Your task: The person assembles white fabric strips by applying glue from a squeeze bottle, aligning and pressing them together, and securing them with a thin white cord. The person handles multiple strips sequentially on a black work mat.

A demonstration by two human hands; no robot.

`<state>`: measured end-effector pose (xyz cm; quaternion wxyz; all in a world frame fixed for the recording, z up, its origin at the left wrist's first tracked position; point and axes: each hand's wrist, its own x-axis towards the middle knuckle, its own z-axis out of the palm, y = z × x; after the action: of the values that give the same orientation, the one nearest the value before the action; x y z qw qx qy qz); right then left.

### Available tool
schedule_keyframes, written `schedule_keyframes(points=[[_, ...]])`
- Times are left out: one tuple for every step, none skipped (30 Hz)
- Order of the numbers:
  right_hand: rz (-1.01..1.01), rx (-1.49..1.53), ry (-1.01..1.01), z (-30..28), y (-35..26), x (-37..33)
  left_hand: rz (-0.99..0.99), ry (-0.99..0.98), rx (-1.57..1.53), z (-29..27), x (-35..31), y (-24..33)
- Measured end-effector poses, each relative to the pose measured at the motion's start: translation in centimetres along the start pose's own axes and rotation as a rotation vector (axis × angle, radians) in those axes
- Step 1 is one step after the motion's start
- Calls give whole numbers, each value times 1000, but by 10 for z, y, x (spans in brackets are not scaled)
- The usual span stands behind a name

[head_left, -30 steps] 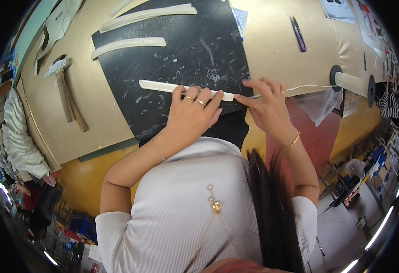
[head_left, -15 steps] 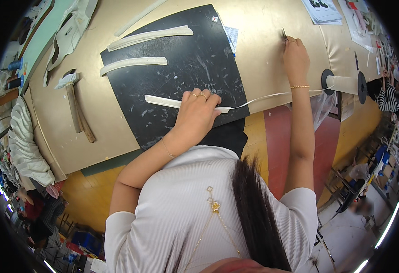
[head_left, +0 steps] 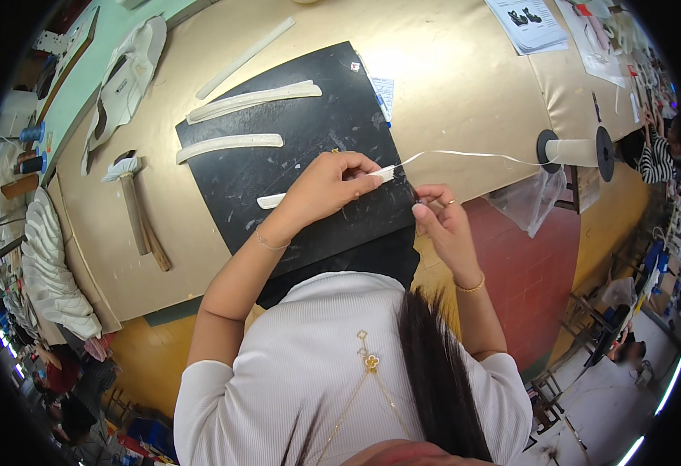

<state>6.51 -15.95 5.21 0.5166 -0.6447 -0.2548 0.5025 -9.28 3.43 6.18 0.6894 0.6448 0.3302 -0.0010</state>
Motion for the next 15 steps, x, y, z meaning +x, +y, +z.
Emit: schedule_keyframes(points=[[30, 64, 17, 4, 3, -1, -7, -4, -23, 0, 1, 1], [60, 131, 28, 11, 4, 0, -3, -7, -32, 0, 1, 1], [91, 197, 38, 15, 4, 1, 1, -10, -41, 0, 2, -1], [74, 189, 45, 18, 3, 4, 4, -12, -51, 1, 2, -2], [59, 180, 48, 22, 2, 7, 5, -7, -46, 0, 2, -3], [44, 172, 52, 23, 2, 10, 5, -2, -42, 1, 2, -4], [36, 176, 54, 24, 2, 13, 5, 4, -38, 1, 2, -4], [28, 180, 60, 25, 3, 14, 6, 3, -28, 1, 2, -5], [20, 185, 65, 26, 3, 15, 6, 2, -17, 1, 2, -6], [-17, 122, 76, 27, 2, 16, 5, 1, -7, 1, 2, -6], [-52, 59, 88, 29, 1, 16, 4, 3, -3, 1, 2, -6], [-88, -3, 99, 31, 0, 16, 2, 4, 1, 2, 2, -5], [-105, -50, 108, 32, 1, 16, 0, 6, 6, 2, 2, -4], [-121, -99, 119, 33, 1, 16, 3, 8, 5, 2, 2, -4], [-137, -147, 130, 33, 1, 15, 5, 10, 5, 3, 2, -5]])
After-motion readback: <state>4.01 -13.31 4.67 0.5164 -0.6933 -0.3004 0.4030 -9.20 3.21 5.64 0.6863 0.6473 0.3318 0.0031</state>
